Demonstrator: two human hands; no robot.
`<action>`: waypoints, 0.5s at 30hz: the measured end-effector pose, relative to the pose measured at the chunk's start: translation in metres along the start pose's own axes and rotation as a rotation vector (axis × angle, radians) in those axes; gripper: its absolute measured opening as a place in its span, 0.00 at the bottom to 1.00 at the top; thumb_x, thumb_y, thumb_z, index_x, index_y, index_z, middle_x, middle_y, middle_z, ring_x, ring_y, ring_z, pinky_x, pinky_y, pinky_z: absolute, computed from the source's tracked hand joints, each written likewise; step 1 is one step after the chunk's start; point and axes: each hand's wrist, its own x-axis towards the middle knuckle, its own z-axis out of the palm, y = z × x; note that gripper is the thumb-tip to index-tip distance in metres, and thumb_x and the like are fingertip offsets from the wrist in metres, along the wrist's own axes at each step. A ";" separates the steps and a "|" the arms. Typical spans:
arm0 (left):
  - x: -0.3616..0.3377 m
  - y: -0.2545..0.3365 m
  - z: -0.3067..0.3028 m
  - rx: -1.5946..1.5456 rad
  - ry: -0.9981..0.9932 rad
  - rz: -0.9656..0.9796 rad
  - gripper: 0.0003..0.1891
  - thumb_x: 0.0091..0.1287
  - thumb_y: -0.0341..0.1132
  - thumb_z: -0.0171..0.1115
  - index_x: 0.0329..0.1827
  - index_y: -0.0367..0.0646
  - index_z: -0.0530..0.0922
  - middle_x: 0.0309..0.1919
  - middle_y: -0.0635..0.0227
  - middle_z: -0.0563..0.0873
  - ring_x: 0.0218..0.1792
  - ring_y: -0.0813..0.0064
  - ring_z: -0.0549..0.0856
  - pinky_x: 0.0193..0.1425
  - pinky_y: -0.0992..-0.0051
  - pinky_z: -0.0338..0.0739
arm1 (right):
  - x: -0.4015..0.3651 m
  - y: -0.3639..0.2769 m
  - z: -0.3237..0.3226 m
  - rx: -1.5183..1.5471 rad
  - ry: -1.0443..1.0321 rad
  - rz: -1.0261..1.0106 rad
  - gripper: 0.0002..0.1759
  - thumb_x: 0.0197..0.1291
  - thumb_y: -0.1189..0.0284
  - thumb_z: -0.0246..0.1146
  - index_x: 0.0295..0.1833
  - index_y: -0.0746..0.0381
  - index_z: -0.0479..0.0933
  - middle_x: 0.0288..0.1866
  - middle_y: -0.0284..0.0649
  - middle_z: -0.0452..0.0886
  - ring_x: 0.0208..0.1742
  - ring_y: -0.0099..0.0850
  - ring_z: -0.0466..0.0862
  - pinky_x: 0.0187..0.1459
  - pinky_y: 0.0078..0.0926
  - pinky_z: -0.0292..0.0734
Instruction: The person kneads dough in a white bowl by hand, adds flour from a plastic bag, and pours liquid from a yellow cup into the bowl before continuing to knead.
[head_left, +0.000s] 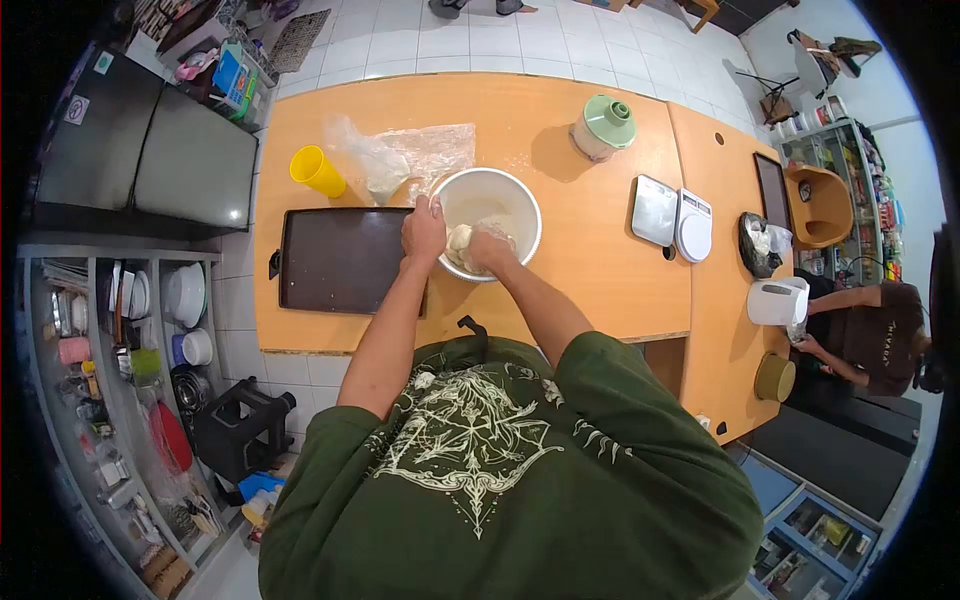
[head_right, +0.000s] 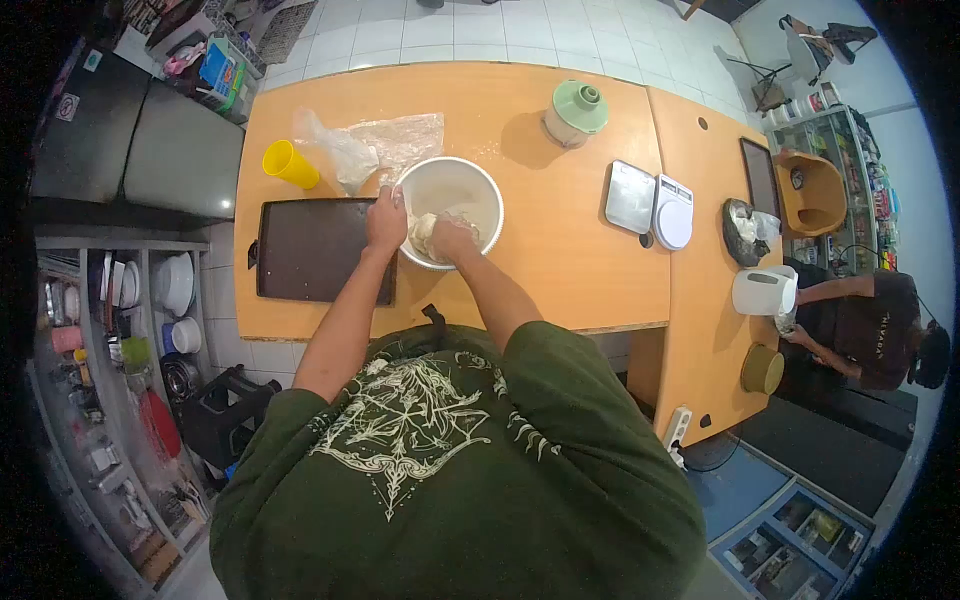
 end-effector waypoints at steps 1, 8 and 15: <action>0.000 0.000 -0.002 0.011 -0.001 -0.006 0.18 0.76 0.50 0.45 0.48 0.42 0.72 0.38 0.41 0.84 0.43 0.37 0.83 0.46 0.44 0.75 | -0.006 -0.005 -0.006 -0.002 0.001 -0.005 0.20 0.53 0.65 0.64 0.48 0.67 0.81 0.48 0.54 0.85 0.52 0.48 0.85 0.55 0.42 0.78; 0.002 -0.003 0.000 0.022 -0.011 -0.007 0.19 0.76 0.50 0.45 0.48 0.43 0.73 0.39 0.42 0.85 0.44 0.37 0.83 0.47 0.44 0.75 | -0.001 -0.001 0.009 -0.052 -0.027 -0.030 0.39 0.53 0.61 0.66 0.68 0.68 0.65 0.67 0.62 0.69 0.69 0.57 0.70 0.67 0.53 0.67; 0.001 -0.003 -0.001 0.013 -0.029 -0.001 0.18 0.76 0.50 0.45 0.49 0.44 0.72 0.40 0.42 0.84 0.44 0.37 0.83 0.47 0.44 0.75 | -0.005 0.013 -0.020 -0.087 0.220 -0.137 0.38 0.53 0.63 0.68 0.70 0.64 0.68 0.71 0.59 0.66 0.70 0.58 0.68 0.66 0.56 0.66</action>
